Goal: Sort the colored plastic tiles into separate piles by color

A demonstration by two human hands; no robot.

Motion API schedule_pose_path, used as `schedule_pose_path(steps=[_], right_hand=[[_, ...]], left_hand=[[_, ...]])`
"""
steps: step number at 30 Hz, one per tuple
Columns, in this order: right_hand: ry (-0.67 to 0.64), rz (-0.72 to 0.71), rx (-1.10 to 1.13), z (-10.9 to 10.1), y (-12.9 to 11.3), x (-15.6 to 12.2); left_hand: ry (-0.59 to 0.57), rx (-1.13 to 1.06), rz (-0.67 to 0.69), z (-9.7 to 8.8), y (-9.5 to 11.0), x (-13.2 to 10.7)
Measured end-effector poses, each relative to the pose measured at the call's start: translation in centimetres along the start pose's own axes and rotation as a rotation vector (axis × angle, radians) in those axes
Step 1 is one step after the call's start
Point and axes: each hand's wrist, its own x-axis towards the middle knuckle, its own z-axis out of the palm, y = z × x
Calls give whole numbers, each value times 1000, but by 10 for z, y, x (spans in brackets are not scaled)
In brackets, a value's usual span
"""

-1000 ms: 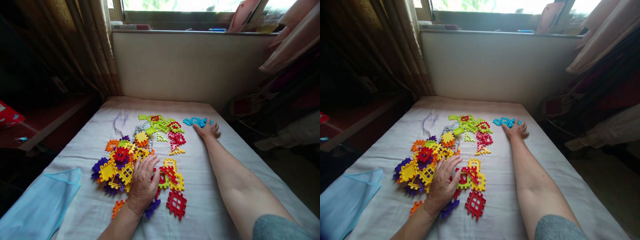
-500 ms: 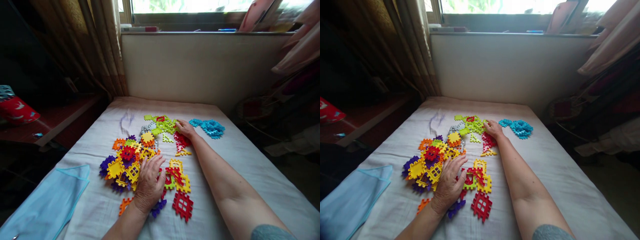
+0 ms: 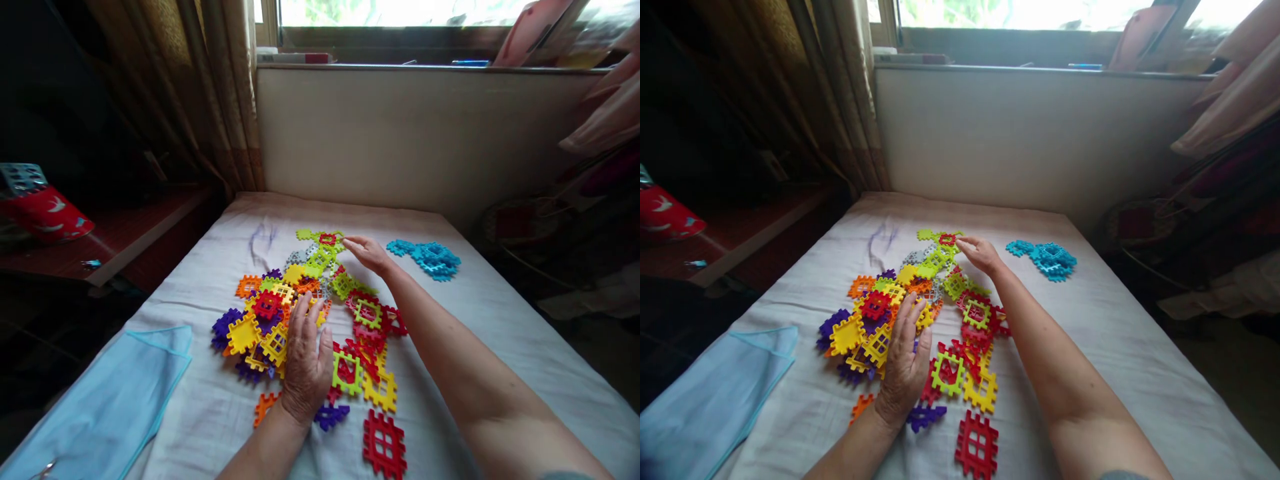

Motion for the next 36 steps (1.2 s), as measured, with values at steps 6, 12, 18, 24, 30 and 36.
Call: schedule_pose_path(steps=[6, 12, 18, 24, 30, 36], right_hand=[[-294, 162, -473, 47, -47, 90], [-420, 163, -598, 72, -44, 90], [-418, 63, -541, 48, -36, 43], [-373, -91, -422, 50, -55, -34], [-217, -115, -140, 15, -64, -99], [273, 83, -108, -29, -20, -181]], left_hand=[[10, -35, -60, -1, 2, -1], [15, -51, -74, -2, 2, -1], [30, -82, -38, 1, -2, 0], [68, -68, 20, 3, -5, 4], [99, -40, 43, 4, -8, 4], [-32, -74, -26, -5, -5, 24]])
